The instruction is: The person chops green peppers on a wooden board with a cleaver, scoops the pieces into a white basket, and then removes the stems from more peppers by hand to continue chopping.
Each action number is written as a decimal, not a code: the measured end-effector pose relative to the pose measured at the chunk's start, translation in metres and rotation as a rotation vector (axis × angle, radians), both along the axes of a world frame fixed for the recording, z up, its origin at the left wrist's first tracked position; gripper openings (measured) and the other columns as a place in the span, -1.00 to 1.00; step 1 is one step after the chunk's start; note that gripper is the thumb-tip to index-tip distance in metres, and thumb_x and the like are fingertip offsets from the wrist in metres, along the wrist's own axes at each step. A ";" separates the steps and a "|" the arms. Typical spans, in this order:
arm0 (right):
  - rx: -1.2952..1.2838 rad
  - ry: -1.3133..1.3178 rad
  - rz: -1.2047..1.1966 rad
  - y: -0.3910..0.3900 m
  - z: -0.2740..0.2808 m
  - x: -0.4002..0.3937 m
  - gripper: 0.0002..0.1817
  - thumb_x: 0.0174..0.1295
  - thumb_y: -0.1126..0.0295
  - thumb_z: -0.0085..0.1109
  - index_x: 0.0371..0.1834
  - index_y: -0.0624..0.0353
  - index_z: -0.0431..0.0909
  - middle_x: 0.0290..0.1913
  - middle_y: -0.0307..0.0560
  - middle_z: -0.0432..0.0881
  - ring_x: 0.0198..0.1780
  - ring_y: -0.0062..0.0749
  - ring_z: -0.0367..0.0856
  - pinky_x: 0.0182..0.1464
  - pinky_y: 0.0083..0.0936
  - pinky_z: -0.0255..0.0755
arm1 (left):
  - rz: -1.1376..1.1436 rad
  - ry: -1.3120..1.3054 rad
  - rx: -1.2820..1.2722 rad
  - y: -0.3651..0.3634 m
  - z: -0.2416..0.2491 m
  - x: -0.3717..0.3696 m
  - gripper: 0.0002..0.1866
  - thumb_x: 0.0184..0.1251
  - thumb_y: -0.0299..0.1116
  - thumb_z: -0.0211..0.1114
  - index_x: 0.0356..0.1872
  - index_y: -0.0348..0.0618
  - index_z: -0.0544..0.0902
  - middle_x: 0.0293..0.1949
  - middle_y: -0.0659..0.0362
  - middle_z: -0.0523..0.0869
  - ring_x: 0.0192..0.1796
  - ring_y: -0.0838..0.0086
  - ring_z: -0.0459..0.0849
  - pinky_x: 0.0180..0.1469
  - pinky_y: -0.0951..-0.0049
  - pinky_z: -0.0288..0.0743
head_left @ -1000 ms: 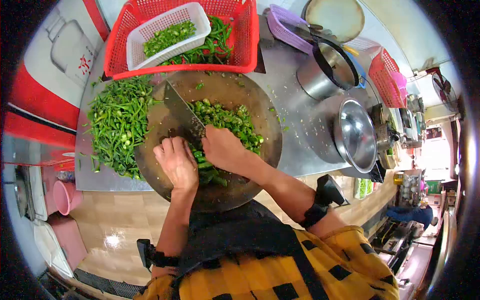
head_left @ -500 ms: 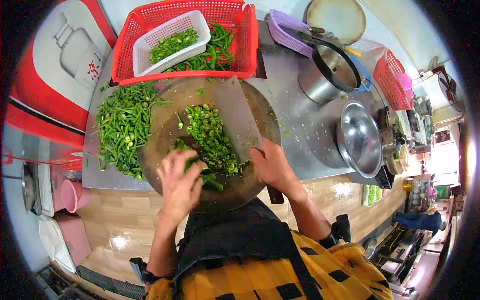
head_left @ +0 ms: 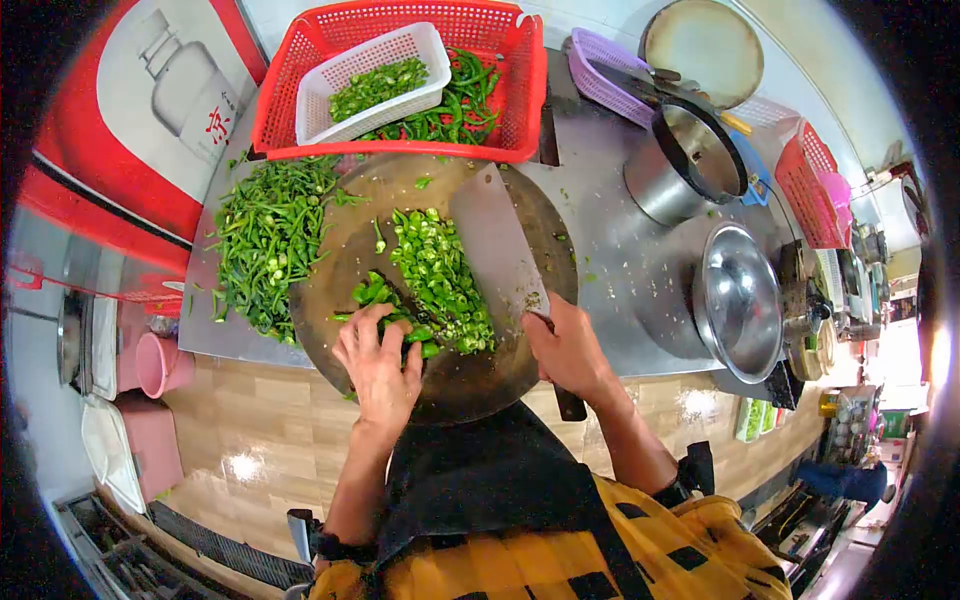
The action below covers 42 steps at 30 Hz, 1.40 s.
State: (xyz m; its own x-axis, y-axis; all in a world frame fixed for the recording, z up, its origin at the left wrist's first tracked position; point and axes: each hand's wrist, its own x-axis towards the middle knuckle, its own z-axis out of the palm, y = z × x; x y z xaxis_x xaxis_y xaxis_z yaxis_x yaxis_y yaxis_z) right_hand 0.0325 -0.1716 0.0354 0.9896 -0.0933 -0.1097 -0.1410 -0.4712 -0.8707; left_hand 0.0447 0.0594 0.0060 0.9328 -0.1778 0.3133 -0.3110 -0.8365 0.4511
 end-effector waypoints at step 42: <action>-0.536 0.197 0.282 0.082 0.048 -0.038 -0.82 0.21 0.39 0.00 -0.27 0.28 0.29 -0.60 0.27 0.53 -0.43 0.29 0.55 -0.40 0.07 0.41 | 0.087 -0.071 -0.041 0.017 -0.021 0.037 -0.76 0.23 -0.33 0.23 -0.13 -0.19 0.52 -0.08 0.06 0.52 -0.06 0.11 0.44 -0.06 0.16 0.28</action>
State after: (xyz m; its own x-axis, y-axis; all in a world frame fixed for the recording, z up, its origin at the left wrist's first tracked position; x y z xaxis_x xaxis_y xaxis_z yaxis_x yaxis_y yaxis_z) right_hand -0.0054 -0.0899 0.0833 0.9501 0.0751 -0.3028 -0.0818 -0.8767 -0.4740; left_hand 0.0814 0.0764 -0.0155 0.9195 -0.0832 0.3842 -0.2705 -0.8432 0.4646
